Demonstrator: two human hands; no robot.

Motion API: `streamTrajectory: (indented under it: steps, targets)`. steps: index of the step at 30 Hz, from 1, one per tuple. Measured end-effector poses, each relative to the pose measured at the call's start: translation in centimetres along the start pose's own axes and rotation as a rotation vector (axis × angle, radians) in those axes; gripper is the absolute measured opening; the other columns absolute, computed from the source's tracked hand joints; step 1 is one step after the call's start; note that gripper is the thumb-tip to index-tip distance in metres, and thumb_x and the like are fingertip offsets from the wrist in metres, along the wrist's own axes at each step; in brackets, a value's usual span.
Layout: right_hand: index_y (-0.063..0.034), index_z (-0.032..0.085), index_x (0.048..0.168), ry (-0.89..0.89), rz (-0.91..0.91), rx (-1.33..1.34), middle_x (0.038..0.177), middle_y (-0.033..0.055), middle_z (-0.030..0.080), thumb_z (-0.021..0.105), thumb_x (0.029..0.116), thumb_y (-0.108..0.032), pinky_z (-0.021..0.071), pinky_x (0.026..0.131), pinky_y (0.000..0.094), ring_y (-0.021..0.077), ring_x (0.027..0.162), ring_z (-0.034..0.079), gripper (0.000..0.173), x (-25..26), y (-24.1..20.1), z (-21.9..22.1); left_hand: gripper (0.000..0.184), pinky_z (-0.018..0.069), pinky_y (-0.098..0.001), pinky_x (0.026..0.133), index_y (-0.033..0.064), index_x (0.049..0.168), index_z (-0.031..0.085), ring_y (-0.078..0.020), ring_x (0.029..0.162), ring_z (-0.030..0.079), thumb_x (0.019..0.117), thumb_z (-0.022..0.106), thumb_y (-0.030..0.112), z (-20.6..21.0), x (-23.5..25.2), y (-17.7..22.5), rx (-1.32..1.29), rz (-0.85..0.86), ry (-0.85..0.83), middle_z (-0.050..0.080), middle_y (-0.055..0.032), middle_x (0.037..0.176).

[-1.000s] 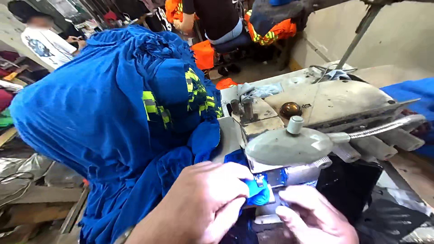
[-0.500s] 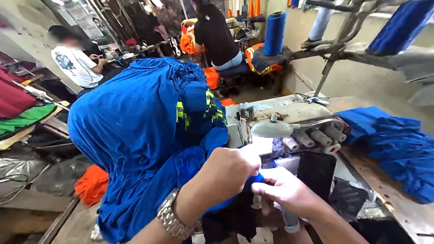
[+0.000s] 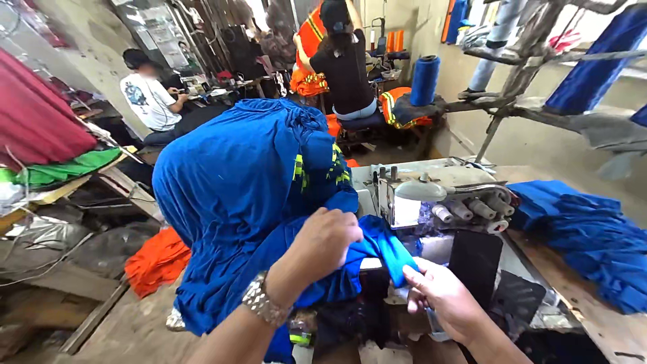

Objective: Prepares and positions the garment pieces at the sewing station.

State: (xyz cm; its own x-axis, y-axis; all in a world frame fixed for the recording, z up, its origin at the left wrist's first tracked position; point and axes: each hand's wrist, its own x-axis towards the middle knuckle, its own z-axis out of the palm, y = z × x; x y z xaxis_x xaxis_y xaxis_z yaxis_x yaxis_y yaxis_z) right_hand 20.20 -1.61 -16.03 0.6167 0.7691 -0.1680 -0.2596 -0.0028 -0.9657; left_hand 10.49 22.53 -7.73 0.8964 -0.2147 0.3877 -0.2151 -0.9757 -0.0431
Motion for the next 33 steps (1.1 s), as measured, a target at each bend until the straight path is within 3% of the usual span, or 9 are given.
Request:
streamTrajectory:
  steps: [4,7,12,16,20,24,27,30,33]
  targets:
    - [-0.0060,0.068,0.105,0.003,-0.033,0.053,0.084,0.0043,0.070,0.057,0.1032,-0.023,0.0573,0.053,0.0261,0.0102,0.056,0.063,0.020,-0.1,0.7,-0.3,0.012,0.0531,-0.0509,0.086,0.0165,0.104,0.077,-0.0291,0.107,0.063,0.0948,0.069,0.017,4.7,2.2,-1.0,-0.018,0.008,-0.124,0.065,-0.0082,0.120]
    - [-0.0074,0.070,0.100,0.011,-0.159,0.067,0.082,0.0038,0.071,0.061,0.1010,-0.025,0.0594,0.057,0.0275,0.0109,0.061,0.067,0.020,0.1,0.2,-0.9,0.010,0.0557,-0.0442,0.083,0.0137,0.088,0.073,-0.0196,0.099,0.065,0.0956,0.068,0.017,3.3,3.0,-1.9,-0.190,0.072,-0.153,0.066,-0.0027,0.110]
    - [-0.0089,0.076,0.109,-0.031,-0.340,-0.116,0.097,0.0057,0.075,0.067,0.0988,-0.028,0.0640,0.074,0.0327,0.0160,0.083,0.073,0.024,3.1,-2.4,-0.8,0.013,0.0567,-0.0375,0.066,0.0111,0.095,0.072,-0.0135,0.077,0.067,0.0998,0.064,0.020,-1.8,3.8,0.7,-0.445,0.250,-0.416,0.068,-0.0004,0.085]
    - [-0.0103,0.071,0.108,-0.288,-0.241,-0.261,0.091,-0.0012,0.071,0.066,0.0988,-0.036,0.0582,0.064,0.0255,0.0077,0.073,0.067,0.027,3.4,-3.0,-0.3,0.017,0.0528,-0.0369,0.053,0.0156,0.087,0.071,-0.0147,0.065,0.065,0.0995,0.063,0.023,-1.5,3.7,0.6,-0.098,0.227,-0.345,0.062,0.0013,0.076]
    - [-0.0137,0.071,0.108,-0.270,-0.290,-0.432,0.094,-0.0037,0.071,0.066,0.0980,-0.045,0.0578,0.072,0.0271,0.0052,0.082,0.068,0.033,2.7,-1.6,-0.1,0.018,0.0485,-0.0312,0.050,0.0150,0.081,0.069,-0.0132,0.063,0.060,0.0972,0.061,0.013,-1.1,4.8,2.8,-0.007,0.274,-0.240,0.059,0.0016,0.075]
    - [-0.0110,0.069,0.116,-0.154,-0.306,-0.341,0.102,-0.0017,0.074,0.070,0.0967,-0.041,0.0627,0.079,0.0318,0.0076,0.090,0.072,0.035,0.1,0.2,0.8,0.006,0.0543,-0.0305,0.056,0.0136,0.100,0.070,-0.0126,0.074,0.065,0.0957,0.066,0.017,0.4,5.4,3.3,-0.103,0.353,-0.254,0.065,0.0000,0.095]
    - [-0.0119,0.070,0.114,-0.132,-0.248,-0.292,0.100,-0.0024,0.075,0.074,0.0934,-0.034,0.0630,0.080,0.0319,0.0075,0.088,0.072,0.031,-0.3,1.1,0.9,0.029,0.0580,-0.0437,0.062,0.0072,0.120,0.066,-0.0244,0.084,0.069,0.0929,0.069,0.016,0.9,6.2,4.1,-0.227,0.391,-0.498,0.065,-0.0094,0.109]
    - [-0.0095,0.068,0.114,-0.230,-0.312,-0.318,0.100,-0.0008,0.071,0.068,0.0969,-0.034,0.0600,0.080,0.0310,0.0079,0.090,0.069,0.029,0.7,-0.1,-0.2,0.022,0.0545,-0.0531,0.067,0.0026,0.099,0.069,-0.0325,0.083,0.069,0.0970,0.068,0.025,-0.6,7.8,4.3,-0.148,0.308,-0.743,0.068,-0.0130,0.086]
    - [-0.0084,0.071,0.119,-0.164,-0.344,-0.304,0.106,0.0007,0.074,0.069,0.0959,-0.022,0.0602,0.083,0.0267,0.0075,0.092,0.070,0.027,2.1,-1.5,-1.4,0.032,0.0539,-0.0474,0.058,0.0066,0.081,0.072,-0.0268,0.071,0.069,0.0945,0.071,0.036,-1.4,8.6,2.7,-0.015,0.358,-0.639,0.065,-0.0077,0.071]
